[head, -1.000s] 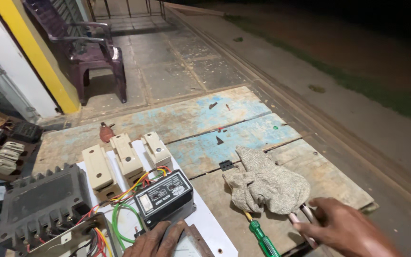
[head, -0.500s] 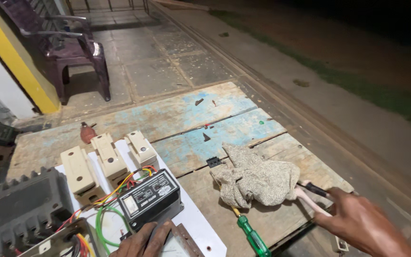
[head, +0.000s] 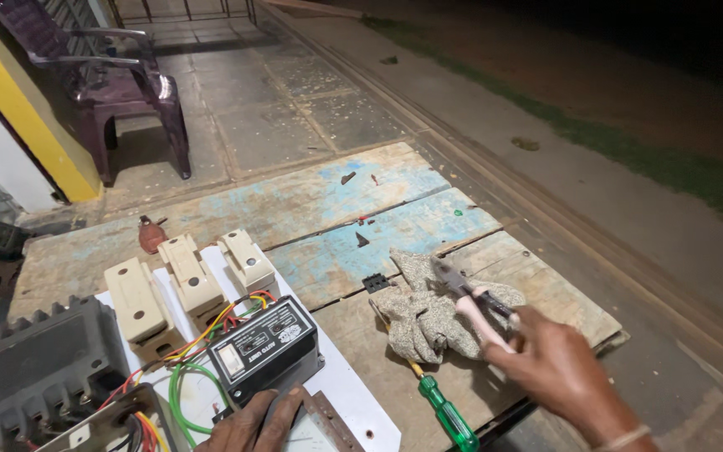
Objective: The person connects wires to an ammeter and an electrical switch box. They use a screwdriver to tighten terminals and pliers to strip insulation from wires.
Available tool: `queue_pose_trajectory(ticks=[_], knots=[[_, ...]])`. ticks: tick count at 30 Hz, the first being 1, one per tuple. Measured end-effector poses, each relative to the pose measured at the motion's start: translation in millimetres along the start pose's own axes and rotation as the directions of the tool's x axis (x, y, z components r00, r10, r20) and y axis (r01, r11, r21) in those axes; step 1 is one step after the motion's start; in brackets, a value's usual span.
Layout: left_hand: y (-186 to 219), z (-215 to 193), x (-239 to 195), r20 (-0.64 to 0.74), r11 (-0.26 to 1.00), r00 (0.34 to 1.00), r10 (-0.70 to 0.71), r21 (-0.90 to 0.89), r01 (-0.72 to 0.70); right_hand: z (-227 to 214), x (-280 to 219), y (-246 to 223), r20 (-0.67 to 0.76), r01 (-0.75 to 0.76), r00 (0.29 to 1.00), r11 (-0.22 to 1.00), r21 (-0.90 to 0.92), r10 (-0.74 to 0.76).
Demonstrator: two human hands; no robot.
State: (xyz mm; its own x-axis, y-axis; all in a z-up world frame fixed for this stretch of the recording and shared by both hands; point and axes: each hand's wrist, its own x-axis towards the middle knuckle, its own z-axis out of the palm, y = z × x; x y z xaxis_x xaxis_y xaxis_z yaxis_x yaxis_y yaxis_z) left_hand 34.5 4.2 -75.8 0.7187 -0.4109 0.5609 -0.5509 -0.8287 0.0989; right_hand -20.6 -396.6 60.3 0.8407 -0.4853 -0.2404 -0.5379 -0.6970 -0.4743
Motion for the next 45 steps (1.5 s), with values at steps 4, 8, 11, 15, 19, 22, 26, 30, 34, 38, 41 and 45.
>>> queue_pose_trajectory(ticks=[4,8,11,15,19,22,26,30,34,38,41,45], knots=[[15.7,-19.5,6.8,0.000,0.999,0.999,-0.048,-0.001,0.048,10.6,0.4,-24.3,-0.110,0.131,0.977,0.921,-0.366,-0.183],[16.6,-28.9,10.2,0.035,1.000,0.999,-0.025,-0.016,0.026,-1.0,-14.8,-37.8,-0.090,0.072,0.988,0.894,-0.442,-0.123],[11.5,-32.0,11.2,0.042,0.999,0.999,0.035,0.001,-0.035,-6.1,-36.8,-42.2,-0.138,0.219,0.946,0.892,-0.394,-0.293],[12.6,-44.3,11.7,0.157,0.997,0.986,0.051,-0.071,-0.040,7.7,-60.1,-53.7,0.276,0.192,0.957,0.908,-0.371,-0.090],[21.5,-67.7,20.1,0.229,0.994,0.972,0.044,-0.110,-0.019,22.7,-64.4,-53.2,0.254,0.299,0.941,0.905,-0.303,-0.226],[27.9,-82.9,25.8,0.316,0.989,0.949,-0.001,-0.143,0.048,23.5,-62.1,-42.8,0.241,0.219,0.959,0.932,-0.289,-0.150],[28.2,-91.6,26.4,0.349,0.978,0.937,0.001,-0.196,0.072,9.8,-66.1,-30.9,-0.117,0.353,0.930,0.935,0.021,-0.349],[25.1,-95.9,26.4,0.390,0.985,0.920,0.036,-0.168,0.033,-16.6,-63.8,-42.9,-0.239,0.393,0.911,0.884,0.254,-0.336],[26.5,-109.0,34.5,0.356,0.944,0.929,0.105,-0.330,0.020,-26.4,-74.0,-67.0,-0.358,0.478,0.864,0.800,0.363,-0.354],[31.4,-120.3,38.3,0.373,0.938,0.924,0.086,-0.342,0.051,-26.3,-83.0,-89.1,-0.300,0.452,0.888,0.782,0.429,-0.349],[32.3,-120.0,38.6,0.347,0.937,0.932,0.103,-0.348,0.026,-23.7,-83.5,-98.4,-0.264,0.426,0.902,0.810,0.404,-0.342],[31.1,-116.8,35.6,0.376,0.944,0.922,0.090,-0.326,0.041,-27.0,-80.9,-99.3,-0.348,0.576,0.817,0.681,0.452,-0.460]])
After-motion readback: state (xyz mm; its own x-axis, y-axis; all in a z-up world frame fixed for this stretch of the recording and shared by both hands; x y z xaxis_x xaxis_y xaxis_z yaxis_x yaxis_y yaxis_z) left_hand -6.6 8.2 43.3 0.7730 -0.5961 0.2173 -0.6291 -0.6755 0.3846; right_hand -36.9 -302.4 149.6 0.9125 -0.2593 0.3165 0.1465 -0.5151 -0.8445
